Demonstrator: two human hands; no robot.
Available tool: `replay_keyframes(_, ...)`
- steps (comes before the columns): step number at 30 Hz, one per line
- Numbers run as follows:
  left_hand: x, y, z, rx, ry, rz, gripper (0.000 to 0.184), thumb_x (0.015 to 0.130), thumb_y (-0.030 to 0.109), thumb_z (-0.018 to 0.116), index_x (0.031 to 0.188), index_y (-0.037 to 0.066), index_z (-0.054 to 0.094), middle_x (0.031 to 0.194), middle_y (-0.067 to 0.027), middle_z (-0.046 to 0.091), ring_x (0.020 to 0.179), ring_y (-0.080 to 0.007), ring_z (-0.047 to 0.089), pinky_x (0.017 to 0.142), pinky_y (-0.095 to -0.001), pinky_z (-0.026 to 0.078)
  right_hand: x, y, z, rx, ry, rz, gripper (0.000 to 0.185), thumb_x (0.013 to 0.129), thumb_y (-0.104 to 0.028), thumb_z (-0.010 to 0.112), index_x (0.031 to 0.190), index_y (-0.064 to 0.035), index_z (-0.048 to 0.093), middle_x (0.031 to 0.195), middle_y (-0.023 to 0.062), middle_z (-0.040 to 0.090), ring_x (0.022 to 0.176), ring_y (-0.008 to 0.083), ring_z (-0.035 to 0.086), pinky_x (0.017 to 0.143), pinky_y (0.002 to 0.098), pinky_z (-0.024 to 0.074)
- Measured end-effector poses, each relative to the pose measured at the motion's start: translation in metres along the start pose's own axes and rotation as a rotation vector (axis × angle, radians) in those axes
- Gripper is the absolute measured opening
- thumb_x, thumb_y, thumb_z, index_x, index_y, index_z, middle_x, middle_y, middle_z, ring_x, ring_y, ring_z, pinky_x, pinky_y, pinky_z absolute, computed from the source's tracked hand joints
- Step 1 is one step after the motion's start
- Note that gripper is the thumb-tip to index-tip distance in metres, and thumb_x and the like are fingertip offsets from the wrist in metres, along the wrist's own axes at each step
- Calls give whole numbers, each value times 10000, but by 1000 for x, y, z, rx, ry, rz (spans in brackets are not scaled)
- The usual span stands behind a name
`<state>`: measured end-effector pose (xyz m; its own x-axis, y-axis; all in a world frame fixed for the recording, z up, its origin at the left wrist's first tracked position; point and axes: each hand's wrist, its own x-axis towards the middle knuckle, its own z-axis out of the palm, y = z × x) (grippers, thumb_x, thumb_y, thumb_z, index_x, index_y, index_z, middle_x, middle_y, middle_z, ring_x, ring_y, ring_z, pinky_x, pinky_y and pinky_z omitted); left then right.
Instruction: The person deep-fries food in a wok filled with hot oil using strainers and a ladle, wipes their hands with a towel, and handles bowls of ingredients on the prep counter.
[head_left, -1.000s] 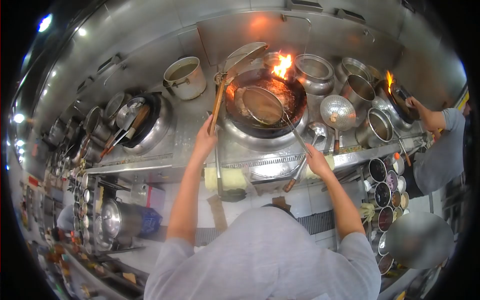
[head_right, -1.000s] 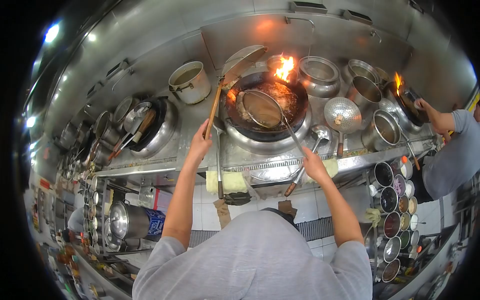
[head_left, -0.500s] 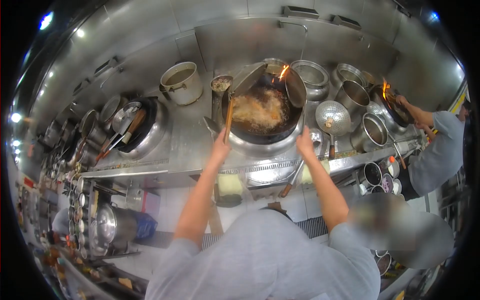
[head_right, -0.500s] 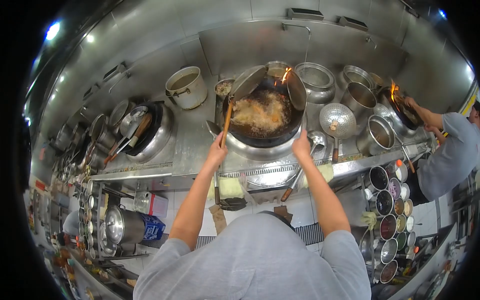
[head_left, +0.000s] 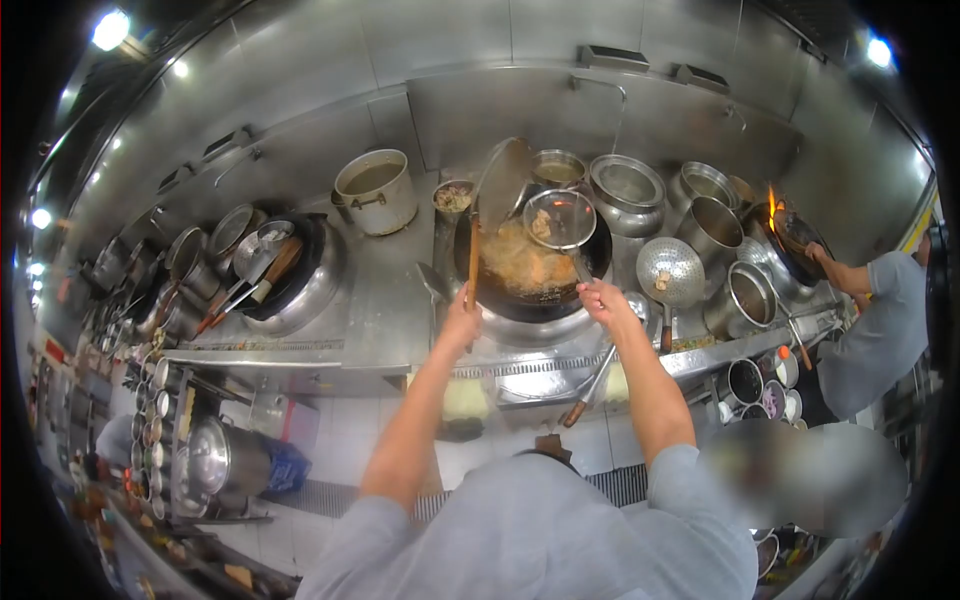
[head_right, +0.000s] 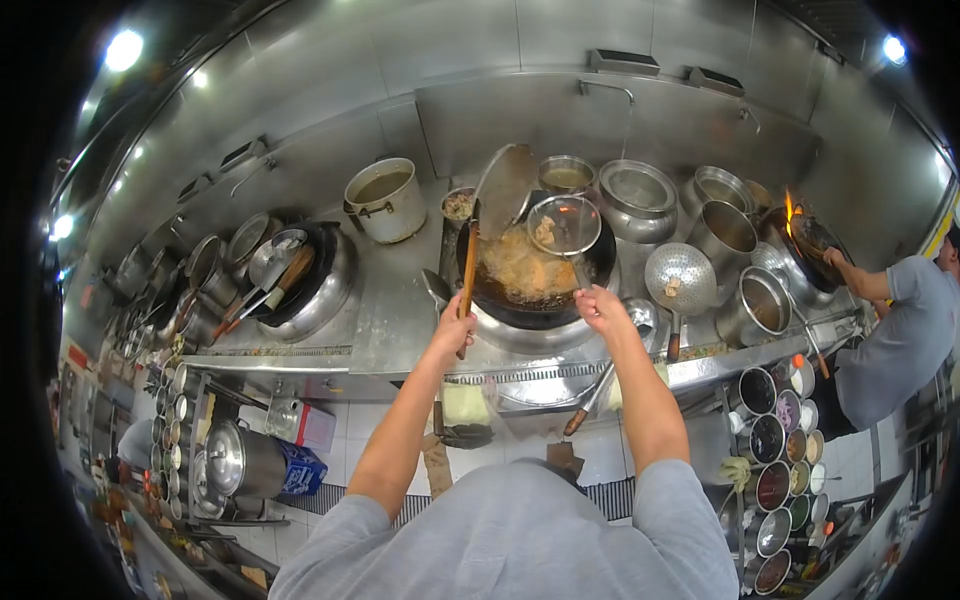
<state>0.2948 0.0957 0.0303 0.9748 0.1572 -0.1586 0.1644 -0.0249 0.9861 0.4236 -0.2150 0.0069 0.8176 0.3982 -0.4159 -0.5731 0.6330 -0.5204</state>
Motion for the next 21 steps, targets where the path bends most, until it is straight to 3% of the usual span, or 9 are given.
replay_keyframes(3, -3, 5, -10, -133, -20, 13, 722, 815, -67, 467, 1463, 189, 277, 853, -28, 476, 570, -87, 432, 434, -227, 380, -20, -5, 13, 75, -147, -13, 48, 940, -7, 375, 937, 32, 403, 653, 42, 429, 436, 76, 352, 344, 198, 270)
replay_keyframes(4, -5, 9, -12, -145, 4, 19, 739, 793, -80, 457, 1460, 184, 277, 855, -32, 481, 572, -89, 438, 431, -226, 381, -27, -9, 19, 98, -162, -11, 168, 962, -57, 355, 843, 25, 443, 609, 11, 388, 425, 74, 337, 343, 203, 275)
replay_keyframes(9, -37, 39, -24, -235, -41, 28, 761, 778, -85, 462, 1463, 181, 262, 866, -37, 493, 578, -95, 449, 432, -221, 384, -68, -51, 22, 276, -191, -122, 148, 960, -69, 363, 856, 12, 430, 673, 37, 436, 431, 68, 344, 350, 198, 289)
replay_keyframes(12, -45, 35, -35, -178, 5, 28, 766, 776, -89, 459, 1465, 181, 261, 863, -34, 488, 575, -91, 446, 430, -219, 382, -84, -77, -14, -8, -133, -224, 115, 944, -46, 359, 857, -7, 422, 718, 62, 471, 437, 71, 364, 342, 214, 296)
replay_keyframes(14, -45, 32, -37, -96, 49, 71, 740, 782, -87, 460, 1454, 174, 298, 849, -24, 481, 542, -85, 437, 413, -224, 373, -111, -88, -29, -312, 293, -499, 72, 920, -73, 422, 916, -8, 453, 726, 80, 498, 440, 83, 387, 333, 232, 306)
replay_keyframes(15, -44, 34, -35, -100, 31, 70, 740, 782, -87, 460, 1454, 174, 298, 849, -24, 481, 542, -85, 437, 413, -224, 373, -119, -93, -40, -311, 308, -509, 72, 920, -73, 422, 916, -8, 453, 726, 80, 498, 440, 83, 387, 333, 232, 306)
replay_keyframes(17, -46, 36, -36, 137, 99, 43, 621, 874, 5, 485, 1444, 202, 339, 907, -54, 530, 617, -104, 497, 447, -242, 412, -112, -100, -76, -1026, 687, -531, 139, 878, -104, 497, 984, -16, 478, 782, 170, 588, 530, 239, 560, 434, 369, 455)
replay_keyframes(18, -37, 21, -37, 228, 149, 103, 606, 858, 11, 481, 1429, 186, 376, 939, -82, 571, 631, -159, 549, 480, -298, 457, -54, -115, -173, -1574, 952, -786, 324, 845, -64, 508, 1158, -7, 448, 920, 282, 633, 825, 423, 639, 704, 473, 512)
replay_keyframes(21, -9, -26, -37, 421, 216, 332, 651, 848, 20, 495, 1452, 198, 330, 861, -67, 548, 579, -145, 501, 471, -286, 439, -102, -102, -120, -1678, 936, -580, 399, 833, -47, 493, 1224, -23, 420, 1046, 328, 602, 1035, 494, 555, 869, 519, 447)
